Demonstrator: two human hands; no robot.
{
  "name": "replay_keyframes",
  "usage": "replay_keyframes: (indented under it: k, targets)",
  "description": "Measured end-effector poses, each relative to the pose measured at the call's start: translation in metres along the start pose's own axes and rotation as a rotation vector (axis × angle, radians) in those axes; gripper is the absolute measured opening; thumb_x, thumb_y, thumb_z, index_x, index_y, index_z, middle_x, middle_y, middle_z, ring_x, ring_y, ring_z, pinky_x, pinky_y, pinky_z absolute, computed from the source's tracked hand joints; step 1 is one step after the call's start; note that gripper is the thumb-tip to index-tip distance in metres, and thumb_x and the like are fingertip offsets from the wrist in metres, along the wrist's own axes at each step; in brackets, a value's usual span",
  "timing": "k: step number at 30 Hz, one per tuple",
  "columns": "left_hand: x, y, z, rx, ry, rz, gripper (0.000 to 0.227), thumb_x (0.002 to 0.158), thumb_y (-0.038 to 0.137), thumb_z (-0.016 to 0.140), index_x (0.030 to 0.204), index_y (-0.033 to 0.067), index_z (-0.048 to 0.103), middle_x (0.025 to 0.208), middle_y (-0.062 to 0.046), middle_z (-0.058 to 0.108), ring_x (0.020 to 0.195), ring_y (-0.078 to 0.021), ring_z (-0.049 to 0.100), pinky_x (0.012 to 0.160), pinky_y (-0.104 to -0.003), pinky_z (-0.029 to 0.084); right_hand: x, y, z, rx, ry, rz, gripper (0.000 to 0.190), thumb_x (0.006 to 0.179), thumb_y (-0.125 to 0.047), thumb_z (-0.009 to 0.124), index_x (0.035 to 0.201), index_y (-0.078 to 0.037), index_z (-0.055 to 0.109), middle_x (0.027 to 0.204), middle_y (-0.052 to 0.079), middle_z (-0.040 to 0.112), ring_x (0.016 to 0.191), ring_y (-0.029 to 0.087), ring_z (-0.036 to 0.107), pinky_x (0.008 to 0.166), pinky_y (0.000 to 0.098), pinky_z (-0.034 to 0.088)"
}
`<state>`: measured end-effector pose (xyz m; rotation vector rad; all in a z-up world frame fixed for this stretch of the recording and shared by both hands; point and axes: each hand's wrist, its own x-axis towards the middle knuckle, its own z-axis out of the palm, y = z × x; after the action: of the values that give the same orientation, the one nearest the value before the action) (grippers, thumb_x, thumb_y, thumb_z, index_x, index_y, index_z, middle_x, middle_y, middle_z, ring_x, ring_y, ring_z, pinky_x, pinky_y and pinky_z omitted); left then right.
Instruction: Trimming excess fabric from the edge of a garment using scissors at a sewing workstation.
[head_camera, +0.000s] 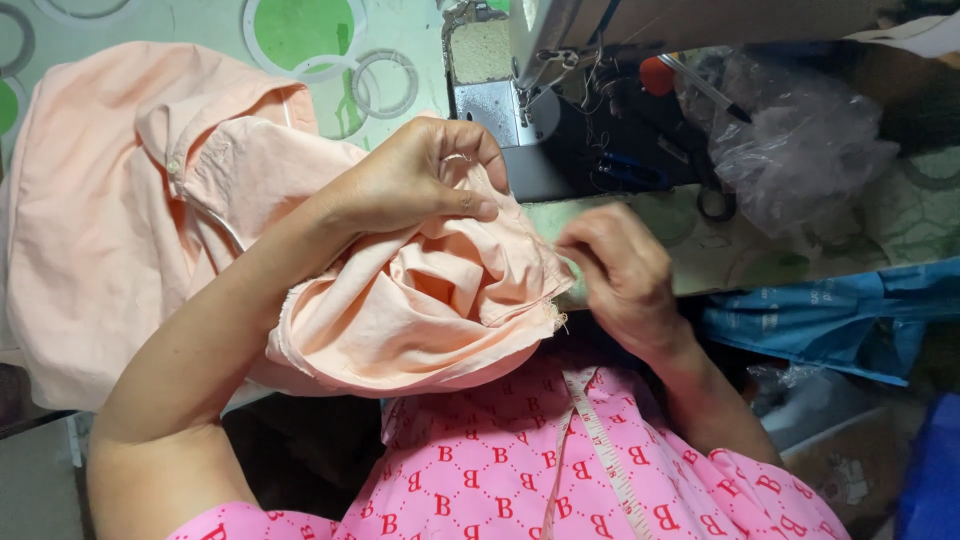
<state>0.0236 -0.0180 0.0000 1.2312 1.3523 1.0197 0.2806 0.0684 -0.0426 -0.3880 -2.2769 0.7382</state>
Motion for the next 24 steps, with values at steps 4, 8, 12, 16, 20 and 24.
replay_keyframes:
  k: [4,8,12,16,20,24]
  targets:
    - [0.001,-0.006,-0.002,0.011,0.008,-0.014,0.028,0.076,0.005,0.088,0.101,0.0050,0.076,0.085,-0.005,0.068,0.068,-0.0085,0.058,0.067,-0.020,0.052,-0.033,-0.001,-0.049,0.042,-0.104,0.151,0.004,0.096,-0.008,0.073,0.098,-0.011,0.072,0.090,0.005,0.067,0.081,0.028,0.068,0.080,0.0362,0.055]
    - [0.008,-0.015,-0.007,0.009,0.015,-0.064,0.030,0.075,0.008,0.086,0.104,0.0076,0.076,0.087,-0.001,0.067,0.068,-0.0039,0.054,0.065,-0.015,0.048,-0.051,-0.004,-0.091,0.009,-0.517,0.267,0.010,0.095,-0.019,0.067,0.096,-0.010,0.071,0.086,0.014,0.071,0.083,0.038,0.071,0.075,0.0460,0.057]
    - [0.006,-0.004,-0.006,0.034,0.041,-0.124,0.033,0.072,0.010,0.089,0.103,0.0075,0.077,0.086,-0.004,0.068,0.064,-0.0034,0.049,0.060,-0.014,0.044,-0.028,-0.019,-0.107,0.013,-0.541,0.362,0.022,0.095,-0.012,0.064,0.110,0.003,0.070,0.099,0.028,0.073,0.095,0.049,0.071,0.084,0.0557,0.056]
    - [0.006,-0.010,-0.005,0.025,0.046,-0.133,0.031,0.071,0.005,0.090,0.099,0.0064,0.077,0.080,-0.004,0.070,0.055,-0.0054,0.056,0.056,-0.016,0.046,-0.027,0.043,-0.102,-0.319,-0.222,0.278,0.019,0.103,-0.016,0.068,0.120,-0.009,0.072,0.108,0.009,0.071,0.103,0.033,0.070,0.091,0.0417,0.054]
    - [0.005,-0.012,-0.005,0.039,0.032,-0.100,0.026,0.075,0.006,0.090,0.098,0.0086,0.079,0.074,-0.004,0.069,0.055,-0.0055,0.050,0.055,-0.018,0.043,-0.021,0.091,-0.086,-0.526,-0.110,0.132,0.020,0.105,-0.004,0.066,0.124,-0.007,0.072,0.103,0.011,0.064,0.099,0.033,0.067,0.090,0.0418,0.054]
    - [0.004,0.012,0.005,0.017,-0.029,-0.093,0.012,0.082,0.008,0.084,0.094,0.0104,0.081,0.069,-0.002,0.071,0.057,-0.0032,0.046,0.056,-0.017,0.039,-0.014,0.092,-0.096,-0.672,-0.090,0.089,0.024,0.104,0.004,0.066,0.127,-0.003,0.069,0.099,0.012,0.058,0.095,0.035,0.063,0.089,0.0436,0.052]
